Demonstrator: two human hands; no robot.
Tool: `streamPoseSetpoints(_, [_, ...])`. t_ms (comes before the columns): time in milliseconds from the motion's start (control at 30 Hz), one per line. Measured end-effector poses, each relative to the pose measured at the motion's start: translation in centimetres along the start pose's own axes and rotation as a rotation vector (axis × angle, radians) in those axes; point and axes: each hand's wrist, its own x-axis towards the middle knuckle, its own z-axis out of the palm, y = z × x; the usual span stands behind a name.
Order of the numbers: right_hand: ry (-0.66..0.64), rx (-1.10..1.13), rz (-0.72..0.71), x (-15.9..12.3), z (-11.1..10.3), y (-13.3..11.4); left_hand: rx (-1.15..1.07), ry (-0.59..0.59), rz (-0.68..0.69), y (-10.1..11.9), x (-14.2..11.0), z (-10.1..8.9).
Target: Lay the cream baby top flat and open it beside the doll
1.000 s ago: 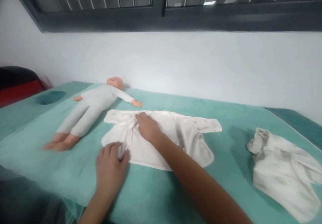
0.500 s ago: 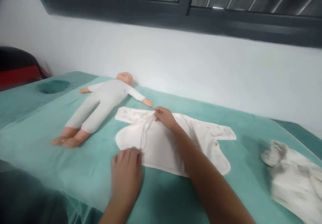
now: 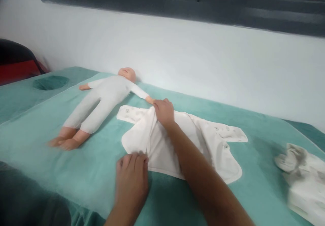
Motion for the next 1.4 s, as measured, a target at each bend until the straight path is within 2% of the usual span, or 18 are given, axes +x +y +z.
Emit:
streamPoseSetpoints(200, [-0.038,0.152,-0.005,0.4,0.4,0.7,0.017,0.055,0.014,0.0,-0.2,0.0])
streamPoseSetpoints(467, [0.030,0.409,0.099,0.7,-0.4,1.5,0.042,0.005,0.000,0.0,-0.2,-0.3])
streamPoseSetpoints(633, [0.024,0.472,0.117,0.8,-0.4,1.9,0.049,-0.013,-0.123,-0.4,0.6,-0.8])
streamPoseSetpoints(700, [0.022,0.463,0.111,0.9,-0.4,1.9,0.106,-0.024,-0.150,-0.6,0.9,-0.9])
streamPoseSetpoints(900, [0.010,0.349,0.062,0.8,-0.3,1.7,0.178,-0.103,-0.108,-0.2,0.9,-0.8])
streamPoseSetpoints(1067, [-0.012,0.206,0.017,0.8,-0.7,2.1,0.198,-0.058,-0.045,-0.1,0.4,-0.9])
streamPoseSetpoints(1300, [-0.031,0.044,-0.021,0.9,-1.1,2.4,0.122,-0.058,-0.049,-0.2,-0.8,-1.1])
streamPoseSetpoints(1400, [-0.041,0.010,-0.074,0.8,-1.3,2.1,0.091,-0.017,-0.039,-0.3,-1.0,-1.1])
